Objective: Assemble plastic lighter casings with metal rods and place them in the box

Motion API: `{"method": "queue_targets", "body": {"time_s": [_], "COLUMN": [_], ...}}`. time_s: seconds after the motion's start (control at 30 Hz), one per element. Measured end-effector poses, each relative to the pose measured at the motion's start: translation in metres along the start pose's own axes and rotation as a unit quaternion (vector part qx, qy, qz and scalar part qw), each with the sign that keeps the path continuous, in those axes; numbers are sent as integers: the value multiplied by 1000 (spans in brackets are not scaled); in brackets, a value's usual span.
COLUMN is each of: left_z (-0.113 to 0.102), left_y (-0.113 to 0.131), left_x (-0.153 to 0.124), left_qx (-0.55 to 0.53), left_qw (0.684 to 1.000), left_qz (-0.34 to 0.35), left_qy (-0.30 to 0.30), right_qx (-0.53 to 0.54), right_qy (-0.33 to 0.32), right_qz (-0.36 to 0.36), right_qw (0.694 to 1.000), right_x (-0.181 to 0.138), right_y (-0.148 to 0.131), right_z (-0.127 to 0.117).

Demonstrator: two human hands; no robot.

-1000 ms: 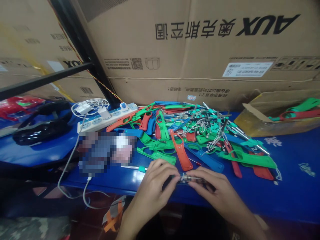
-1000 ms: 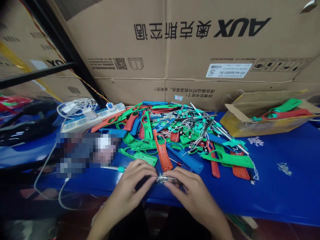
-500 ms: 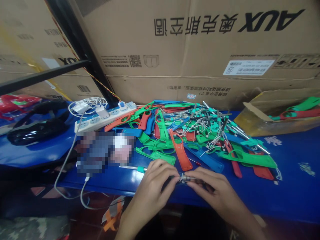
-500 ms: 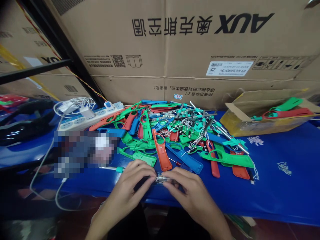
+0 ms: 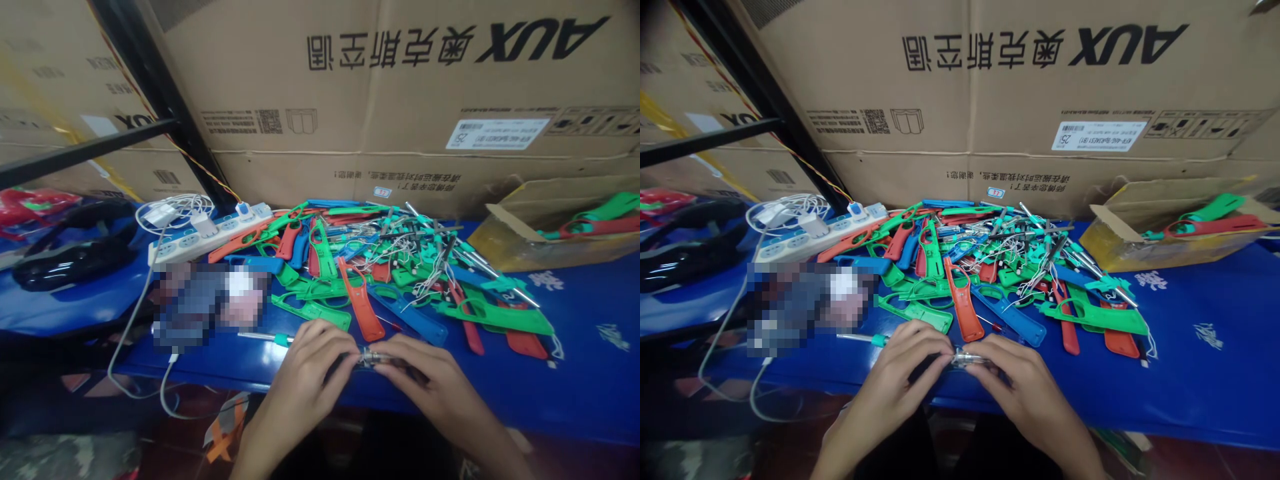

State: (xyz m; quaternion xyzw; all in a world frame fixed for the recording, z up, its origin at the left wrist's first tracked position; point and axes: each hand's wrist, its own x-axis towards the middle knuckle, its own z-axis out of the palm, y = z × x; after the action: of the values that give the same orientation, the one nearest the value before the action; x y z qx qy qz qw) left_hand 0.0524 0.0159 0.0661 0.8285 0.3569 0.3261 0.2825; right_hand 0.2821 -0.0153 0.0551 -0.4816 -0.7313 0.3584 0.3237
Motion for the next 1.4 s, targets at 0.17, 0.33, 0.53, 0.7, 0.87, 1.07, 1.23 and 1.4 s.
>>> {"method": "queue_targets", "body": {"time_s": [0.17, 0.33, 0.53, 0.7, 0.87, 1.07, 1.23, 1.4], "left_z": [0, 0, 0, 0, -1, 0, 1, 1], "left_y": [0, 0, -1, 0, -1, -2, -3, -1], "left_x": [0, 0, -1, -1, 0, 0, -1, -2], "left_qx": [0, 0, -6, -3, -6, 5, 24, 26], "left_qw": [1000, 1000, 1000, 1000, 1000, 1000, 999, 999], "left_qz": [6, 4, 9, 10, 11, 18, 23, 25], "left_qy": [3, -2, -5, -7, -6, -8, -4, 0], "right_qx": [0, -4, -11, -9, -10, -28, -38, -27], "right_qy": [0, 4, 12, 5, 5, 5, -1, -12], "right_qz": [1, -5, -2, -7, -8, -16, -14, -2], "right_qw": [1000, 1000, 1000, 1000, 1000, 999, 999, 1000], "right_x": [-1, 1, 3, 3, 5, 5, 3, 4], "right_y": [0, 0, -2, -1, -2, -2, 0, -1], "right_z": [0, 0, 0, 0, 0, 2, 5, 3]}}
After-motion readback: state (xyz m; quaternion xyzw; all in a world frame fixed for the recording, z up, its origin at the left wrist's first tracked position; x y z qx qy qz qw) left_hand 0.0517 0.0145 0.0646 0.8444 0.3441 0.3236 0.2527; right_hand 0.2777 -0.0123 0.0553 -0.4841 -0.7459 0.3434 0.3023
